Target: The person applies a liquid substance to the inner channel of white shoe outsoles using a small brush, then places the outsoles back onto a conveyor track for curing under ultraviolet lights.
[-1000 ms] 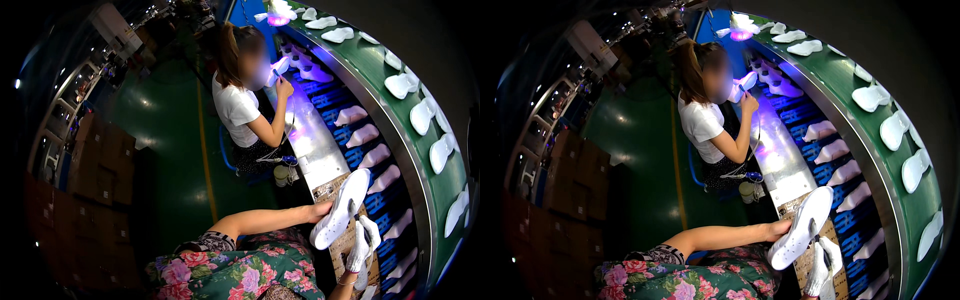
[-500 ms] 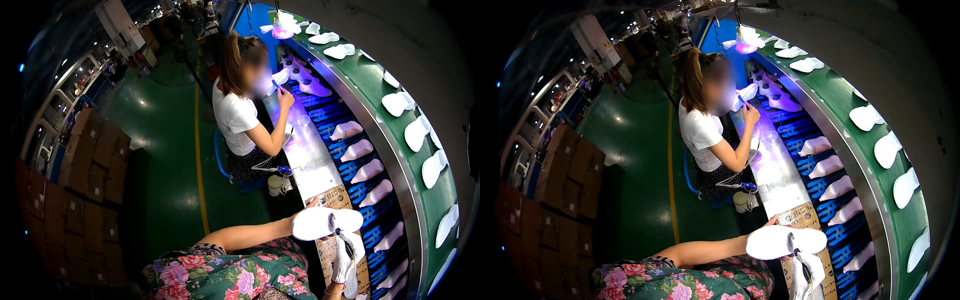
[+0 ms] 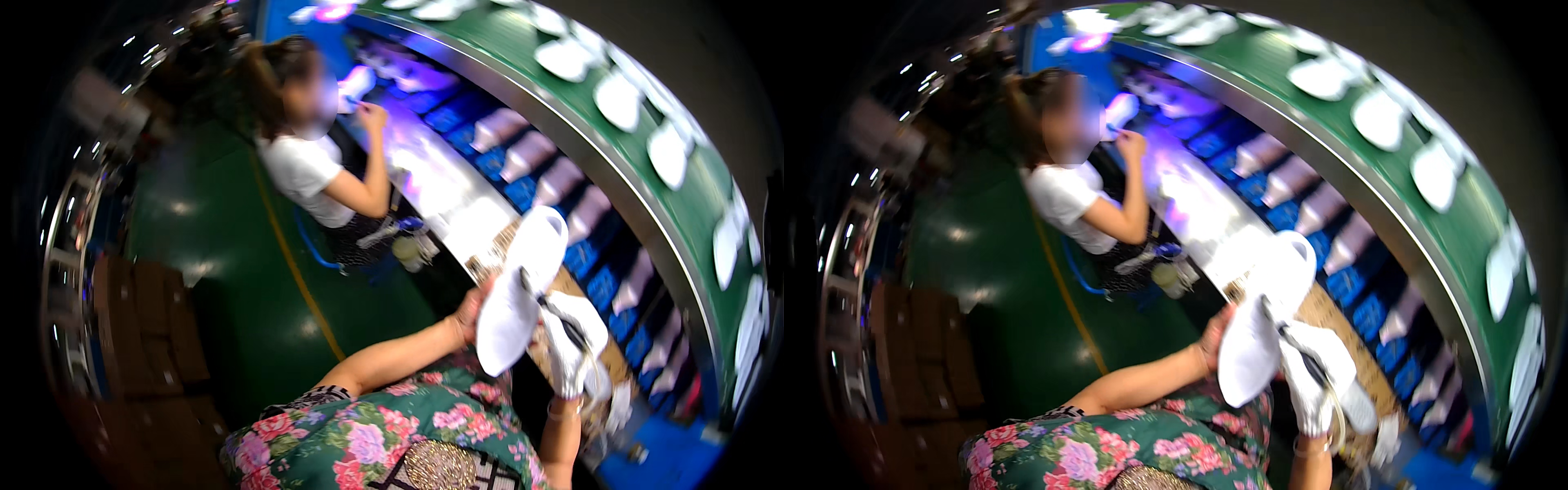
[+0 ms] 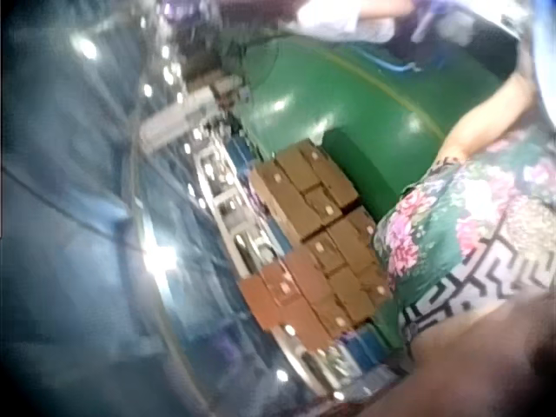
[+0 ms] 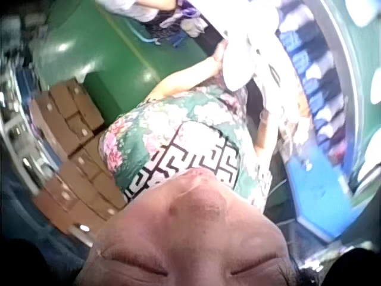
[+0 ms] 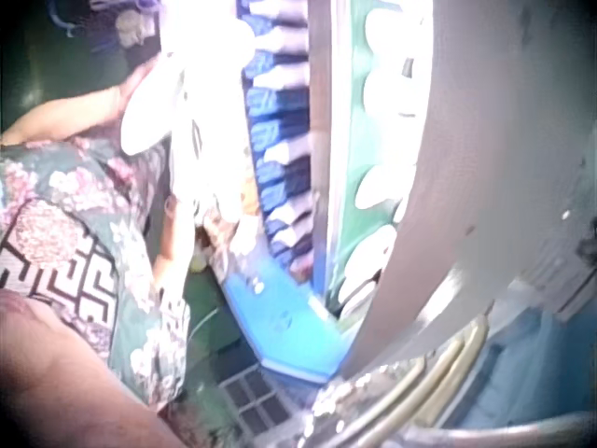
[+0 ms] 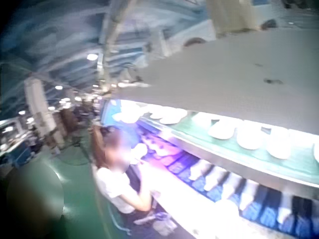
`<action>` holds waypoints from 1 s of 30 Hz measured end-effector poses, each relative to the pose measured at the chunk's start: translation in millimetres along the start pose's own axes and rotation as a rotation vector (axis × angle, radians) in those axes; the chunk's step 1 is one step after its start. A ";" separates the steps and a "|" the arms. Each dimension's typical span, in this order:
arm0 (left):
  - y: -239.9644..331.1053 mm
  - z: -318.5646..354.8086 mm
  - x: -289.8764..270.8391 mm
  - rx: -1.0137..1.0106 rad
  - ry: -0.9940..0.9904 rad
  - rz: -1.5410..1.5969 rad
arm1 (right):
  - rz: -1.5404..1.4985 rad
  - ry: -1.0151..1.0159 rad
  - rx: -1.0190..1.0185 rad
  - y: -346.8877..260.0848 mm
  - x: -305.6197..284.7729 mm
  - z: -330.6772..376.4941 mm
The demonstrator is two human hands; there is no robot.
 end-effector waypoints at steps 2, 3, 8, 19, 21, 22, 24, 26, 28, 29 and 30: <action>1.7 1.0 -2.8 0.017 0.081 -0.017 | -0.002 0.002 -0.112 -13.6 3.7 -1.9; 4.1 2.4 -4.8 0.034 0.119 -0.078 | 0.031 -0.016 -0.106 -21.7 7.2 -3.8; -8.1 -4.9 5.2 0.018 0.094 -0.109 | 0.125 0.018 -0.235 -41.1 -5.0 -4.1; -41.4 3.2 0.6 -0.070 -0.040 -0.109 | 0.409 0.017 -0.356 -45.5 7.0 8.6; -41.2 0.0 1.6 -0.060 -0.053 -0.135 | 0.371 0.016 -0.317 -38.9 12.6 14.2; -42.7 -2.0 3.4 -0.062 -0.053 -0.138 | 0.370 0.019 -0.316 -41.3 11.1 14.8; -33.6 -4.5 5.4 0.003 0.021 -0.120 | 0.066 0.038 -0.212 -42.7 4.5 8.9; -31.5 -9.3 8.7 0.009 -0.019 -0.148 | -0.056 0.145 -0.101 -23.5 -8.3 14.0; -29.5 -10.0 13.7 0.010 -0.022 -0.180 | -0.016 0.211 -0.066 -23.5 -17.6 13.4; -26.7 -11.2 17.5 0.023 -0.002 -0.212 | 0.128 0.203 -0.183 -35.5 -11.5 11.8; -26.6 -13.3 16.0 0.015 0.020 -0.254 | 0.178 0.174 -0.254 -41.7 -2.4 13.8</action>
Point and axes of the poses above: each hand's wrist, its own z-axis away from the middle knuckle, its own x-axis out of the palm, y = z × x, the point moved 10 cm from there along -z, towards the middle knuckle, and after that the axes turned 14 degrees about -z, right-handed, at the moved point
